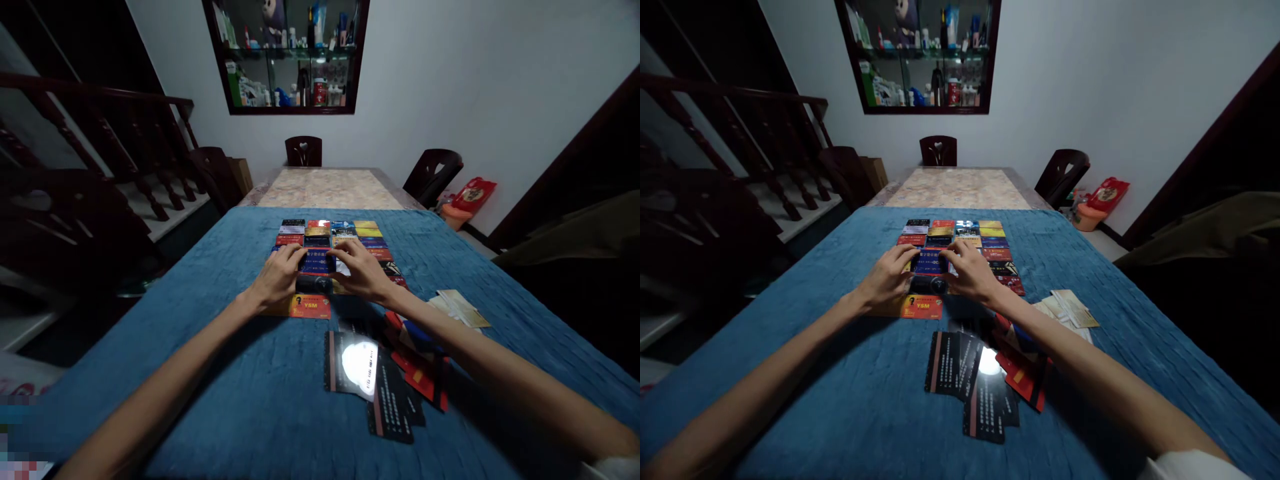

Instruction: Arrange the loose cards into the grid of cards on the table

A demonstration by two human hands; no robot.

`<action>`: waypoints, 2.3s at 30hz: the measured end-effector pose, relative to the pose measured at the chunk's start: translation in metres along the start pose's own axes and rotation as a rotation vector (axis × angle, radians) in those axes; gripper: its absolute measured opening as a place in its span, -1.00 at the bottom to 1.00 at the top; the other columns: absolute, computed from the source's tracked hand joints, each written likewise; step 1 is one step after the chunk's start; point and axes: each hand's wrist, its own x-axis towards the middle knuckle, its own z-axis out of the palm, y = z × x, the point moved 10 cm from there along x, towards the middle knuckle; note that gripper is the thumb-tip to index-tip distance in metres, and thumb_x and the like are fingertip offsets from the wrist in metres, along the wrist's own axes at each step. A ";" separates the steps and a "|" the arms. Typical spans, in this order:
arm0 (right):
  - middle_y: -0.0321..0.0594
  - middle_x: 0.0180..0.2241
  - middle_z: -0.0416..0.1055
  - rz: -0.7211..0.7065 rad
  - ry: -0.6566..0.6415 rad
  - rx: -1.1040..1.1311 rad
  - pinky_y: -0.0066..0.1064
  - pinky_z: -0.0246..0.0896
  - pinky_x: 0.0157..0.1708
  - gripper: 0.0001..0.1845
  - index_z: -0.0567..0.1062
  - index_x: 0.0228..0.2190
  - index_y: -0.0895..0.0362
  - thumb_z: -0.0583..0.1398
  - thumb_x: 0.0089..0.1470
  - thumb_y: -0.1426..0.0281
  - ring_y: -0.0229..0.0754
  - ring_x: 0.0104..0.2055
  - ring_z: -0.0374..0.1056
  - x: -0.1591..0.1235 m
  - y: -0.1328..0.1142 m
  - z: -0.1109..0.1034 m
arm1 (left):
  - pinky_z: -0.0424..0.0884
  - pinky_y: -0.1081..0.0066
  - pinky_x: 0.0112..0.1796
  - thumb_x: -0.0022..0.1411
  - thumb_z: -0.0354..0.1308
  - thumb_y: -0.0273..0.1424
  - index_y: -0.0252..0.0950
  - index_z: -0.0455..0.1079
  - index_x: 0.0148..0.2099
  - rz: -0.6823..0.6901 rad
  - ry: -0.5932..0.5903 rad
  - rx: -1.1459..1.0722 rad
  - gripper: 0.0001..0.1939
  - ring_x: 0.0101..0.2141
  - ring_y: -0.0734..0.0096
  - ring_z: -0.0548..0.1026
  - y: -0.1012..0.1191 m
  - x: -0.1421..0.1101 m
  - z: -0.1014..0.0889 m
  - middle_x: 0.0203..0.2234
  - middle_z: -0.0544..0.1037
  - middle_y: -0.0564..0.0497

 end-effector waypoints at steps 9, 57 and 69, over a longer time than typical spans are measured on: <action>0.03 0.00 0.42 0.169 -0.268 -0.058 -0.18 0.17 0.01 -0.58 0.51 0.01 0.22 0.27 0.13 0.33 0.06 0.05 0.20 0.068 0.005 0.062 | 0.40 0.07 0.08 0.12 0.05 -0.60 -0.39 0.35 0.08 -0.131 -0.035 -0.075 -0.56 0.04 0.06 0.41 -0.086 -0.001 0.010 0.03 0.42 -0.25; 0.01 -0.05 0.55 0.345 -0.551 -0.131 -0.12 0.22 -0.07 -0.66 0.60 -0.08 0.09 0.20 0.13 0.28 0.22 0.13 0.24 0.088 0.014 0.114 | 0.46 0.26 -0.01 0.13 0.07 -0.53 -0.32 0.52 -0.13 -0.289 -0.160 -0.135 -0.72 -0.11 0.22 0.52 -0.153 -0.009 0.052 -0.15 0.54 -0.11; 0.00 0.01 0.52 0.320 -0.590 -0.135 -0.08 0.20 -0.03 -0.61 0.56 -0.02 0.08 0.21 0.12 0.27 0.22 0.16 0.21 0.091 0.013 0.112 | 0.45 0.25 -0.02 0.11 0.02 -0.54 -0.32 0.49 -0.12 -0.260 -0.182 -0.123 -0.68 -0.11 0.20 0.51 -0.155 -0.007 0.052 -0.14 0.54 -0.13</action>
